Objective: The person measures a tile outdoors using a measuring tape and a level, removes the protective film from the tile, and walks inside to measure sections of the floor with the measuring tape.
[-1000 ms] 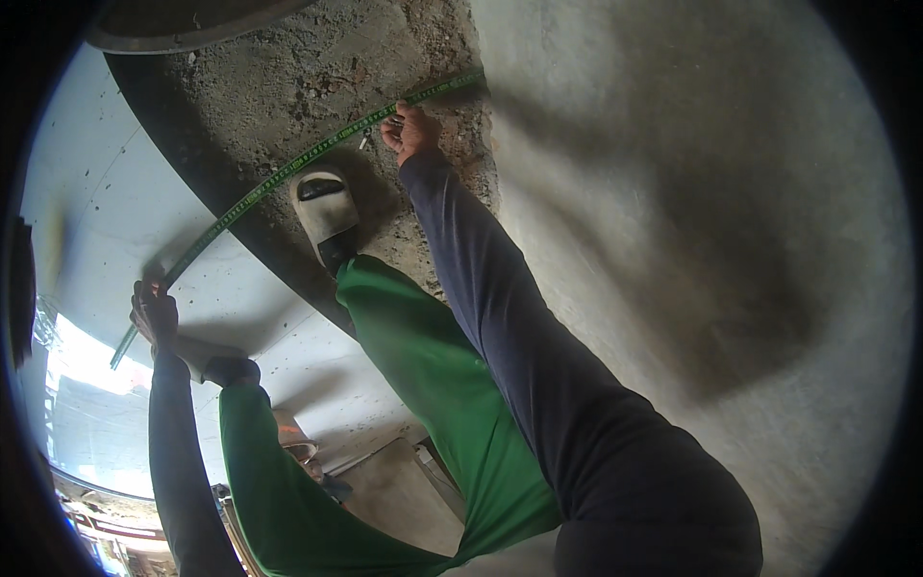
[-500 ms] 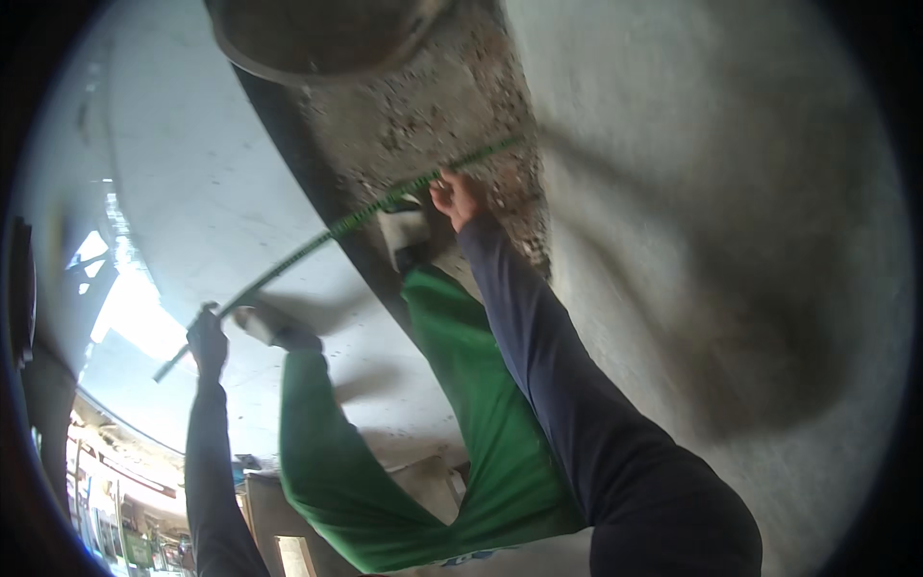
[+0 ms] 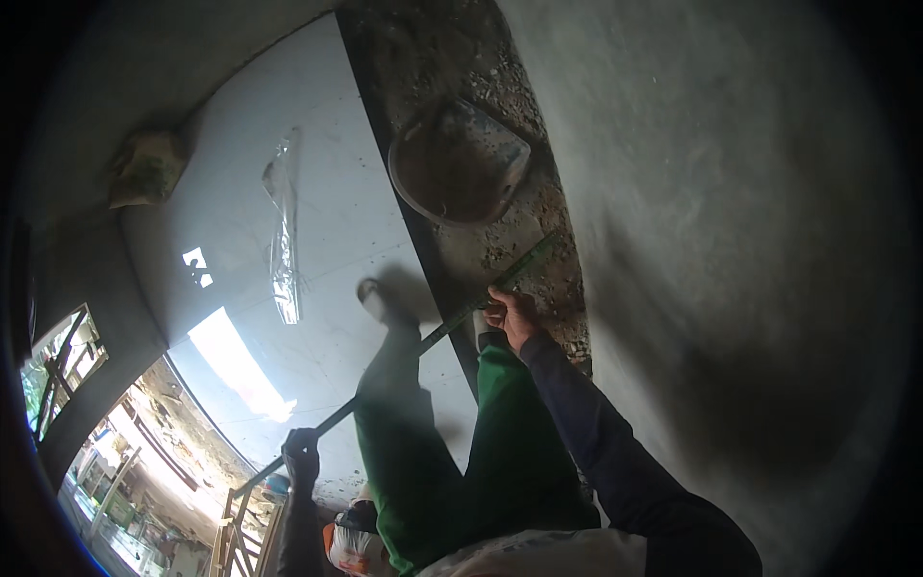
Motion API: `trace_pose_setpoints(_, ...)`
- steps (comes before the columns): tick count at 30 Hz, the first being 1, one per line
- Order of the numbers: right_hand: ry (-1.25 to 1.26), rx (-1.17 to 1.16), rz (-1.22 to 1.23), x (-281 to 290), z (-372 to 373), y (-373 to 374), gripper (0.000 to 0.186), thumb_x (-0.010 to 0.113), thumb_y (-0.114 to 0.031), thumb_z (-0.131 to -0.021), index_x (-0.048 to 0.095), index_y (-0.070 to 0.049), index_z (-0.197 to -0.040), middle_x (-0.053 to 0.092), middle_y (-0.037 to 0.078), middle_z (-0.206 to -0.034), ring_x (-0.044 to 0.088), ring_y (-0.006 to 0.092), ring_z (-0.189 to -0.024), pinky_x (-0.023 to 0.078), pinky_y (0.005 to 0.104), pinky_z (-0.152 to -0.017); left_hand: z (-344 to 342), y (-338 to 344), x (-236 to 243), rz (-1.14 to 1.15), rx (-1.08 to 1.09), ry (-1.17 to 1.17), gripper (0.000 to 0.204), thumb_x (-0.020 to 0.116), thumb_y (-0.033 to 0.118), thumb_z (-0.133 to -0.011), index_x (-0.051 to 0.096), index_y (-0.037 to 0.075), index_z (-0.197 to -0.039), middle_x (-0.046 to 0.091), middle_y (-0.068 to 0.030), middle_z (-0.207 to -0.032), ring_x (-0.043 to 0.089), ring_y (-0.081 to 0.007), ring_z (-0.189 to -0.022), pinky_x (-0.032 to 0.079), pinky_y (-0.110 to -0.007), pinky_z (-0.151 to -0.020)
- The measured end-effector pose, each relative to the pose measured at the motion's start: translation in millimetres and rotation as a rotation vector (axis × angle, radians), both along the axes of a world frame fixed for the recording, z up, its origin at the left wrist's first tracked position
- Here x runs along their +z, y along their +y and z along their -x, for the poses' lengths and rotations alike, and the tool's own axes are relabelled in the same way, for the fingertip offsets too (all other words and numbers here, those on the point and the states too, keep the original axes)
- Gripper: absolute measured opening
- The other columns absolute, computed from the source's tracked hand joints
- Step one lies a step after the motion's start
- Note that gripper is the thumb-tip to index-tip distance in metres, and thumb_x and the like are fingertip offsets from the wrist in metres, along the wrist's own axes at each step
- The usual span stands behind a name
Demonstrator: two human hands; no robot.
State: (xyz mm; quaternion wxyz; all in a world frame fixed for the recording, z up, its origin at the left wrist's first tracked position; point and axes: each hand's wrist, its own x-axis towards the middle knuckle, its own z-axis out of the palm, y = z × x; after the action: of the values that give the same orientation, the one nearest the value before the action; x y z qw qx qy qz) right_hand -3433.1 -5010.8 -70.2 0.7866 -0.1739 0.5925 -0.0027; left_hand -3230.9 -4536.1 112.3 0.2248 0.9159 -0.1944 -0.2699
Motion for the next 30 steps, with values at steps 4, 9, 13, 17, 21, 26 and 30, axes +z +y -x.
trace_pose_setpoints(4, 0.073, 0.078, 0.06, 57, -57, -5, 0.024, 0.077, -0.031, -0.09, 0.067, -0.011, -0.098, 0.07, 0.003, -0.084, 0.067, 0.0142, -0.069, 0.054, 0.0293, -0.062, -12, 15, 35, 0.034, 0.092, -0.078, 0.007, 0.069, -0.003, -0.084, 0.067, 0.001, -0.079, 0.068, -0.0121, -0.073, 0.066, -0.0283, -0.068, 0.051, -0.04, -0.063)
trace_pose_setpoints(9, 0.381, 0.254, 0.253, 91, -41, 2, 0.021, 0.073, -0.026, -0.092, 0.07, -0.005, -0.095, 0.072, 0.007, -0.086, 0.065, 0.015, -0.063, 0.051, 0.0303, -0.056, -96, 19, 53, 0.022, 0.126, -0.059, 0.008, 0.067, -0.003, -0.084, 0.066, 0.002, -0.078, 0.068, -0.0115, -0.075, 0.064, -0.0281, -0.069, 0.049, -0.04, -0.064)
trace_pose_setpoints(13, 0.573, 0.308, 0.437, 126, -1, 25, 0.022, 0.072, -0.023, -0.093, 0.074, -0.001, -0.088, 0.072, 0.005, -0.078, 0.066, 0.0155, -0.059, 0.051, 0.0332, -0.051, -178, 22, 63, 0.044, 0.129, -0.052, 0.007, 0.066, -0.003, -0.086, 0.067, 0.001, -0.081, 0.068, -0.0132, -0.078, 0.066, -0.0284, -0.071, 0.05, -0.039, -0.064)
trace_pose_setpoints(17, 0.688, 0.931, 0.97, 149, 42, 72, 0.009, 0.071, -0.015, -0.083, 0.073, -0.008, -0.078, 0.068, 0.008, -0.067, 0.064, 0.0237, -0.053, 0.049, 0.0407, -0.049, -240, 21, 76, 0.048, 0.189, -0.097, 0.008, 0.064, -0.002, -0.09, 0.07, 0.001, -0.088, 0.068, -0.0138, -0.078, 0.065, -0.03, -0.07, 0.05, -0.041, -0.064)
trace_pose_setpoints(21, 0.557, 1.518, 1.418, 182, 2, 113, 0.008, 0.066, -0.021, -0.075, 0.068, -0.016, -0.069, 0.06, 0.011, -0.06, 0.063, 0.0313, -0.056, 0.05, 0.0459, -0.051, -282, 29, 78, 0.046, 0.099, -0.158, 0.009, 0.063, 0.0, -0.091, 0.071, 0.002, -0.088, 0.069, -0.0136, -0.079, 0.066, -0.0306, -0.072, 0.051, -0.041, -0.065)
trace_pose_setpoints(26, 0.549, 1.318, 1.187, 187, -31, 108, 0.038, 0.062, -0.037, -0.088, 0.067, -0.009, -0.064, 0.062, 0.015, -0.06, 0.064, 0.0342, -0.058, 0.05, 0.0481, -0.057, -312, 14, 73, 0.044, 0.179, -0.106, 0.01, 0.064, 0.006, -0.094, 0.074, 0.005, -0.09, 0.071, -0.0114, -0.082, 0.067, -0.0288, -0.077, 0.051, -0.041, -0.066)
trace_pose_setpoints(30, 0.603, 1.502, 1.418, 188, -83, 65, 0.028, 0.063, -0.027, -0.085, 0.068, -0.011, -0.062, 0.065, 0.013, -0.063, 0.066, 0.0323, -0.057, 0.053, 0.0448, -0.053, -319, 10, 80, 0.066, 0.042, -0.225, 0.013, 0.063, 0.01, -0.095, 0.075, 0.007, -0.09, 0.072, -0.0092, -0.081, 0.066, -0.0278, -0.075, 0.05, -0.041, -0.065)
